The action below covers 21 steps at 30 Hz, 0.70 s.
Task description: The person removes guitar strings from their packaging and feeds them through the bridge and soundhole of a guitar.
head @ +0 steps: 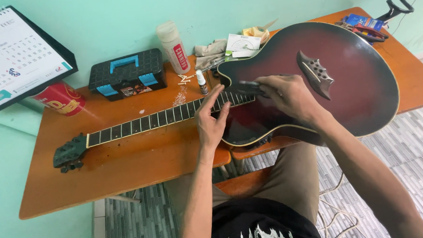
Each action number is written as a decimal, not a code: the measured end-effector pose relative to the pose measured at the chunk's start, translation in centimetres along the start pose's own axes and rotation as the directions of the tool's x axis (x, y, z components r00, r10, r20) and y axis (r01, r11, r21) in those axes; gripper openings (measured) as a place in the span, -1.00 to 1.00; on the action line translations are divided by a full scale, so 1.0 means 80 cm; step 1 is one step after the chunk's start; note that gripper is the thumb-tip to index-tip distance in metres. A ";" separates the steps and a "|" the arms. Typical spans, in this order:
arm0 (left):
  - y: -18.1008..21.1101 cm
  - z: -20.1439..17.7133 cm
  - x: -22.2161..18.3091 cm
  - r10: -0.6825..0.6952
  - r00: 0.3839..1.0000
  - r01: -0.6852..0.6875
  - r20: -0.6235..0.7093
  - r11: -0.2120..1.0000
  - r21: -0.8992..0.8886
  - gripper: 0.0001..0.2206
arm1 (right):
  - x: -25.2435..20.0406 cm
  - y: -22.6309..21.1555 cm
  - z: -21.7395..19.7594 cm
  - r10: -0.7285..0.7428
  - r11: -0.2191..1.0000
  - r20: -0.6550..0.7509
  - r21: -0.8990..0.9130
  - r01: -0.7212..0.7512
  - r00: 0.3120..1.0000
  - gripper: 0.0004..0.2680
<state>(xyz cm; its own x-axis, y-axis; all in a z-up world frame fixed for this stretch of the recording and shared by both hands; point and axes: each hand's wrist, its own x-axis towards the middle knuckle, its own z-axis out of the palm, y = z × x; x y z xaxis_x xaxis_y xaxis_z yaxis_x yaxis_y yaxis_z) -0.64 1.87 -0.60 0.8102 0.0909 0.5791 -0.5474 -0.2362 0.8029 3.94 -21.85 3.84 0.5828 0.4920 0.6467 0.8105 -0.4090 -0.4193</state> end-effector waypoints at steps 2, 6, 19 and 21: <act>-0.007 0.006 -0.008 -0.093 0.996 0.094 0.014 0.985 -0.143 -0.58 | 0.006 -0.020 -0.008 0.137 0.986 0.015 0.092 -0.138 0.990 -0.84; -0.018 0.019 -0.016 -0.305 0.950 0.304 0.075 0.833 -0.462 -0.63 | 0.018 -0.054 -0.013 0.455 0.845 0.105 0.263 -0.466 0.884 -0.79; -0.025 0.025 -0.026 -0.330 0.941 0.330 0.068 0.861 -0.387 -0.64 | 0.035 -0.062 -0.008 -0.039 0.999 0.120 0.036 0.035 0.992 -0.74; -0.020 0.026 -0.026 -0.328 0.944 0.319 0.039 0.874 -0.368 -0.64 | 0.033 -0.052 0.003 0.021 0.983 0.116 -0.182 0.001 0.993 -0.40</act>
<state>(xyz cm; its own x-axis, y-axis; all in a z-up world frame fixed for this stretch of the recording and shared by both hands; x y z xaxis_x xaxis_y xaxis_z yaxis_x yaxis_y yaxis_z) -1.00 0.07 -3.39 0.9525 0.1251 0.2775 -0.2967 0.1783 0.9382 2.13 -18.69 7.12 0.6024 0.5688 0.5599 0.7867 -0.5418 -0.2960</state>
